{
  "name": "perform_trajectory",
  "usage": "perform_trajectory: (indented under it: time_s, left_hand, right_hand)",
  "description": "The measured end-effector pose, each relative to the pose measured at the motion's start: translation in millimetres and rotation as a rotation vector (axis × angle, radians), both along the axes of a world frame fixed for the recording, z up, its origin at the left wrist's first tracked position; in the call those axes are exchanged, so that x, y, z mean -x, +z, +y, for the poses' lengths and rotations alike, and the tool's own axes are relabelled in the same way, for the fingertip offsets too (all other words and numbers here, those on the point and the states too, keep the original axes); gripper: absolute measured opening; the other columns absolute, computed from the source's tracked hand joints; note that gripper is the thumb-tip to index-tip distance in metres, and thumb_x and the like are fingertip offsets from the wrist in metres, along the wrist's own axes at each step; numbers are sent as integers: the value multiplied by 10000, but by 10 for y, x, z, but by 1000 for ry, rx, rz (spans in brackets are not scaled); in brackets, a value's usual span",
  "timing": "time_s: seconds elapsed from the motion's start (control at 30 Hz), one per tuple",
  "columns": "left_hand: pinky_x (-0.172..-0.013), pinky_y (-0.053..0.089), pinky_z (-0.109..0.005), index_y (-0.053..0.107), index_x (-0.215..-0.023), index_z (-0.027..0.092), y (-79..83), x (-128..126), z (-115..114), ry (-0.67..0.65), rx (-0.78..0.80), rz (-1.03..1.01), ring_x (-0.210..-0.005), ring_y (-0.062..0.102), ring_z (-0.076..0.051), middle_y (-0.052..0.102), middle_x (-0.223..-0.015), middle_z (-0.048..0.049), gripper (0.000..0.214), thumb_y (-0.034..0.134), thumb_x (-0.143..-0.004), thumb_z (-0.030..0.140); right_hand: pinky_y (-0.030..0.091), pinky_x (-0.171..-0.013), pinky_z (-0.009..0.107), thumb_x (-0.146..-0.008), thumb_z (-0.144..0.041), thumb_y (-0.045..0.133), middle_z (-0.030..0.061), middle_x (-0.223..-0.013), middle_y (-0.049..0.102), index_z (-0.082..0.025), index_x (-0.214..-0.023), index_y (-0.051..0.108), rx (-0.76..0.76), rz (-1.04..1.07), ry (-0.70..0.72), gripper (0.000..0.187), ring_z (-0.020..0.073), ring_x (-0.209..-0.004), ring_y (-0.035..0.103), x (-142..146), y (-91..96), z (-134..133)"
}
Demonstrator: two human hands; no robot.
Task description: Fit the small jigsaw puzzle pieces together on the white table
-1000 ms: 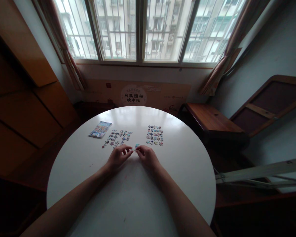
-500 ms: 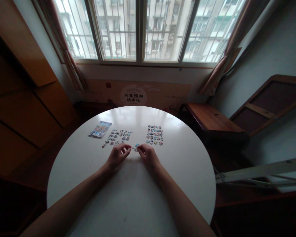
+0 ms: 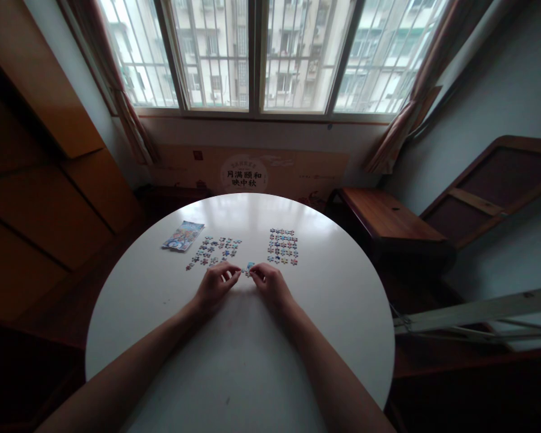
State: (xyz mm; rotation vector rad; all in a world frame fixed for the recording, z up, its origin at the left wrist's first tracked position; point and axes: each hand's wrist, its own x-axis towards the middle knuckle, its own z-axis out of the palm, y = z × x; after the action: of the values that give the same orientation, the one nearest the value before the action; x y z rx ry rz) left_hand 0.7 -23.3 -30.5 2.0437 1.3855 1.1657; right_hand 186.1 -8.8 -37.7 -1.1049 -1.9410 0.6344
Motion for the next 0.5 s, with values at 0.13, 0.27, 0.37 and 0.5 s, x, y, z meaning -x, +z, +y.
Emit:
perform_trajectory:
  time_s: [0.13,0.27,0.37,0.5]
  left_hand:
    - [-507,456,-191,698,-833,169,1,1,-5,-6,-17,18,-561,559,-89,659,-723,-15,176,584,-832,303]
    - [-515,451,-190,695,-805,172,-8,3,-8,-5,-6,39,-557,554,-86,653,-702,-5,156,597,-827,292]
    - [-519,448,-189,695,-806,173,-16,7,-7,-4,-7,44,-560,554,-86,652,-699,-2,148,602,-825,285]
    - [-526,442,-187,695,-806,173,-15,9,-6,-11,-4,56,-570,553,-86,646,-696,1,151,598,-830,286]
  right_hand:
    - [416,-652,228,-838,-193,563,27,-774,654,-189,-838,673,-2,-4,-2,110,135,-679,561,4,-2,2]
    - [410,-650,226,-834,-194,563,23,-766,650,-187,-833,670,1,-9,-3,108,132,-675,557,4,3,-3]
    - [403,-638,222,-825,-187,570,17,-742,637,-182,-814,668,-3,-22,2,99,128,-661,546,3,10,-12]
    - [395,-625,215,-810,-179,579,8,-709,618,-176,-792,666,-1,-28,-1,89,120,-637,534,5,7,-15]
